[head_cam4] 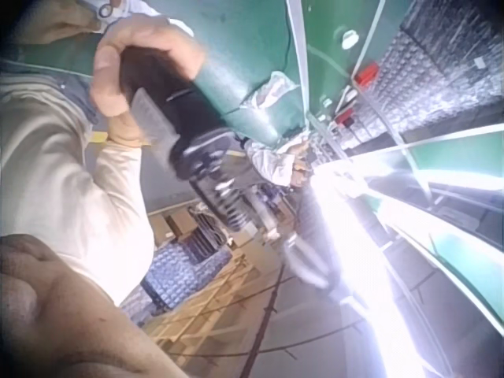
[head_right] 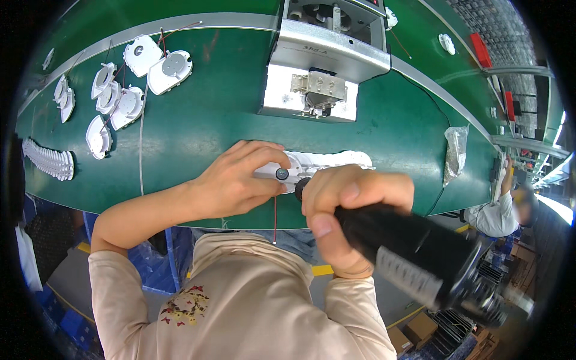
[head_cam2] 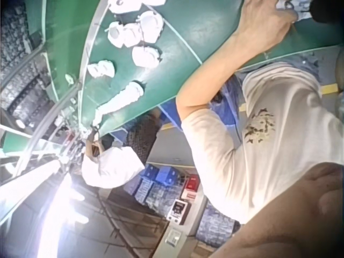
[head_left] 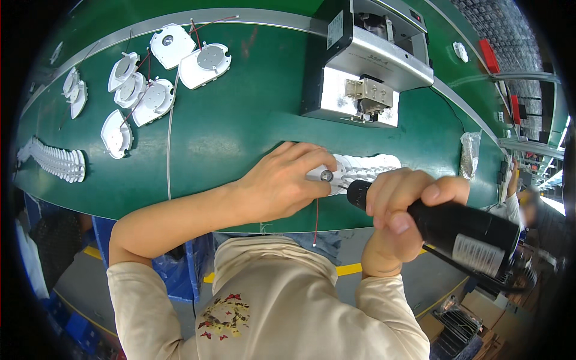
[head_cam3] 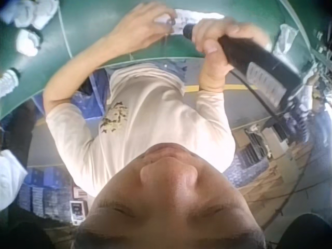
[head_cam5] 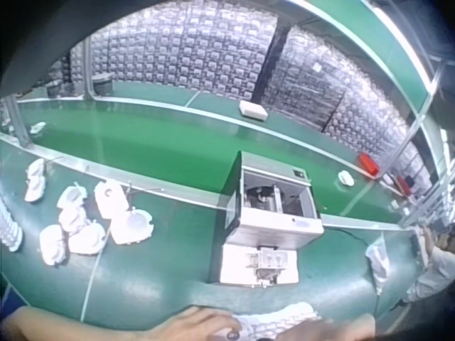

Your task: Assemble LED light components and secure them with an electric screwdriver on a factory assembly line.

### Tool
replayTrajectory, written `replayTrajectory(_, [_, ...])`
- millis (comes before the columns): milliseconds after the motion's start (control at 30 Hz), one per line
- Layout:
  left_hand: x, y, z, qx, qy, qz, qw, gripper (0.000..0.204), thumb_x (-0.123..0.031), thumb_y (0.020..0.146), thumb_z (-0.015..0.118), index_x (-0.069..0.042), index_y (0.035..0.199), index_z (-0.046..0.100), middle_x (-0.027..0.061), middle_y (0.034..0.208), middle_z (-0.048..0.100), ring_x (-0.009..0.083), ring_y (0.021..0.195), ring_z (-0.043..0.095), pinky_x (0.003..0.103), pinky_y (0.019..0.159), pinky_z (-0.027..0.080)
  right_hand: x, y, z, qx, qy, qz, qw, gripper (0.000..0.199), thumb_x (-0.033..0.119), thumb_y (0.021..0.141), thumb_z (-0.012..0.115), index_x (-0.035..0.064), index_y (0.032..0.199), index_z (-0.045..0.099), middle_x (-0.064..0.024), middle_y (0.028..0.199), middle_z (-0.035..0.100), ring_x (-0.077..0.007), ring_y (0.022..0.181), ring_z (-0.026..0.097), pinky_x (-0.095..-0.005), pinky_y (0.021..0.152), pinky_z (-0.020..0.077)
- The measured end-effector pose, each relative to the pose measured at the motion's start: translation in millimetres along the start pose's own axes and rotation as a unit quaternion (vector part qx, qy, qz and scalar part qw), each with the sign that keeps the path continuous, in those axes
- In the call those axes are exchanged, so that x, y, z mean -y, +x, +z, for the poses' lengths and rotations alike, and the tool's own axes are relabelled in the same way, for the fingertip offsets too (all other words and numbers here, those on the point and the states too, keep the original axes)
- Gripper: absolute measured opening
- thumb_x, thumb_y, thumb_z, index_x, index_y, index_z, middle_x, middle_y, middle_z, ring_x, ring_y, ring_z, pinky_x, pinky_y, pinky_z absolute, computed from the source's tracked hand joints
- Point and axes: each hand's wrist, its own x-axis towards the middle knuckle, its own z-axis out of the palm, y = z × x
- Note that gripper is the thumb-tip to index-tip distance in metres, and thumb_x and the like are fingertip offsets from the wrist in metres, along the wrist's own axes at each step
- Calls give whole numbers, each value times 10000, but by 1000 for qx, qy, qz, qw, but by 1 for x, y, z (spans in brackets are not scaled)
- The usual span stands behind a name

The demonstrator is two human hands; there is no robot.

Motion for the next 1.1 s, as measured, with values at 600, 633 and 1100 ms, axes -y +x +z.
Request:
replayTrajectory(600, [-14,14,-91,48,128,-121,983,331,-50,589,728,-76,912,663,108,1173,580,328,1059,516,432,876,436,29,16,-51,106,115,-151,976,448,-49,730,640,85,1081,396,-50,616,526,-161,473,535,-307,443,484])
replayTrajectory(633, [-8,15,-100,16,169,-167,971,326,-51,593,730,-68,911,659,123,1152,592,334,1057,520,430,868,444,30,14,-54,112,107,-135,979,445,-52,722,642,80,1070,399,-49,618,530,-161,462,533,-306,440,487])
replayTrajectory(1100, [32,8,-123,-18,423,-280,861,419,-134,642,748,-78,1038,621,79,1145,613,285,1055,536,410,855,378,24,-5,-43,18,104,-126,986,390,-9,688,734,66,942,447,-12,551,518,-128,388,486,-277,384,457])
